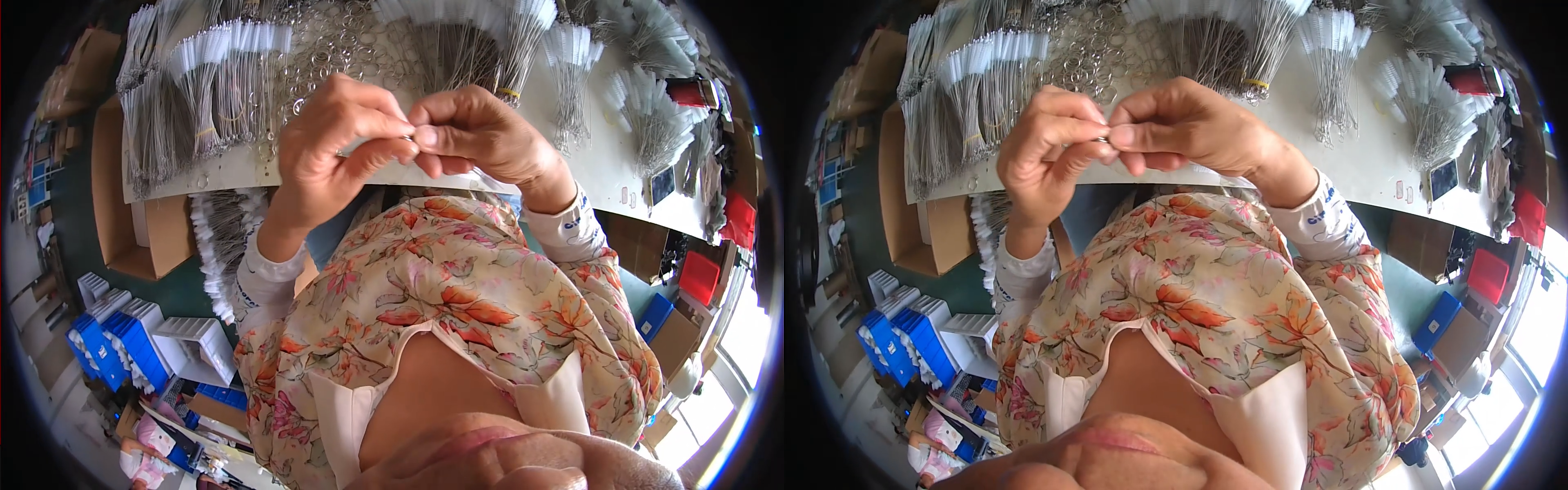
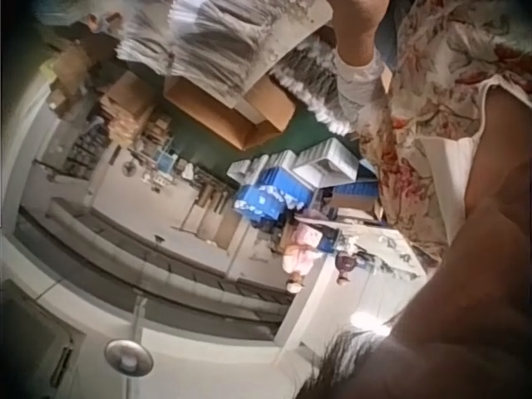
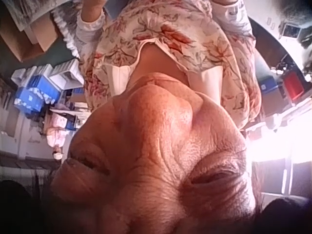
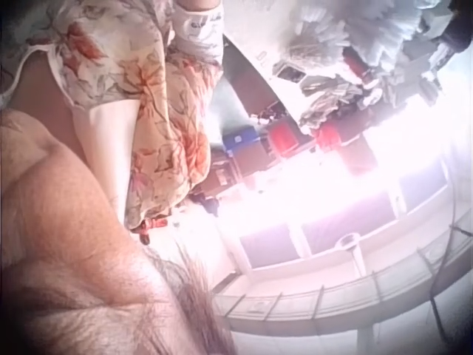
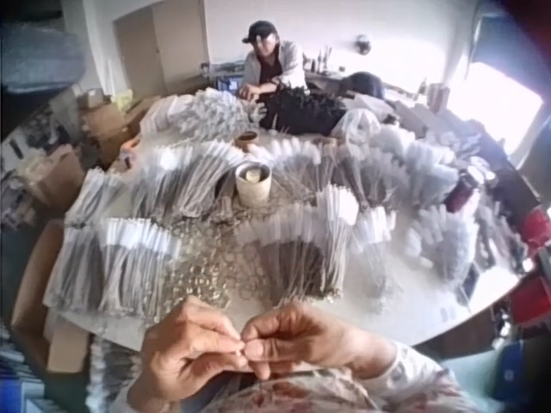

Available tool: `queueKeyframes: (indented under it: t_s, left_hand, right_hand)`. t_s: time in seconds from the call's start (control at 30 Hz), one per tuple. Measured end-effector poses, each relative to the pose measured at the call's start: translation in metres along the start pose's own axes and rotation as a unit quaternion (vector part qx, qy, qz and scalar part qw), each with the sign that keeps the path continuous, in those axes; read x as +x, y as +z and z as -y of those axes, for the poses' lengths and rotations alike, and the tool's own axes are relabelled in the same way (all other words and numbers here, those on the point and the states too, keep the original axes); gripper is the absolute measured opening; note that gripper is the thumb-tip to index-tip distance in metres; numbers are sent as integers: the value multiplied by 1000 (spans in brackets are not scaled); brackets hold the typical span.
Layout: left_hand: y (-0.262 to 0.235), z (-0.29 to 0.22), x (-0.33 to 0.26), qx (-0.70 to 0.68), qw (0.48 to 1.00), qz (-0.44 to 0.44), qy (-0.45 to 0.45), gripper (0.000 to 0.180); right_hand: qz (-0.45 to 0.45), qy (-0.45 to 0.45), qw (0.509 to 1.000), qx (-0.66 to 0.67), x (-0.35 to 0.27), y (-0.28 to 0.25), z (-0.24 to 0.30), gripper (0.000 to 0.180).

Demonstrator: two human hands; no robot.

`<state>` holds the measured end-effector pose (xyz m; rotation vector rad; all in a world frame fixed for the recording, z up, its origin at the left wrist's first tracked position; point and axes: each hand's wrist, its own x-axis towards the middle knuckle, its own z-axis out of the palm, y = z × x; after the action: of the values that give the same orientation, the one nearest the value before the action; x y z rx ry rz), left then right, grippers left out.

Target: Assembling wire-handle cleaning brushes by attaching metal rings to the handles.

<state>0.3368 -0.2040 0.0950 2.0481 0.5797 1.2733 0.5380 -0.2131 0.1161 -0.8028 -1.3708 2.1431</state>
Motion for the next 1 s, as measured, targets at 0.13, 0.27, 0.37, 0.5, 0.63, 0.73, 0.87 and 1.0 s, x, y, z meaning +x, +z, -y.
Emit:
queueKeyframes:
  t_s: [0.13, 0.27, 0.37, 0.5, 0.63, 0.73, 0.87, 1.0]
  left_hand:
    - [2, 7, -25, 34, 997, -21, -70, 15]
    - [-25, 31, -77, 248, 904, -36, -345, 15]
    - [-9, 41, -106, 314, 897, 26, -311, 13]
    - [-14, 47, -101, 327, 916, 23, -231, 9]
    - [-17, 20, -73, 12, 957, -93, -273, 5]
    - [-29, -13, -37, -77, 953, -105, -275, 6]
    - [-57, -19, -33, -47, 976, -4, -211, 13]
    - [-60, -20, -27, -56, 983, 11, -174, 19]
  right_hand:
    - [-140, -14, 951, -274, -38, -30, -32, 17]
    - [-285, 100, 634, -711, -105, -66, -83, 11]
    - [-343, 147, 663, -649, -110, -69, -96, 9]
    - [-290, -113, 851, -423, -43, -16, -78, 7]
    - [-173, -224, 841, -460, 28, 40, -64, 6]
    - [-185, -226, 835, -466, 45, 43, -61, 14]
    - [-81, -211, 904, -362, 41, 37, -29, 12]
    - [-24, -165, 953, -253, 38, 33, -20, 13]
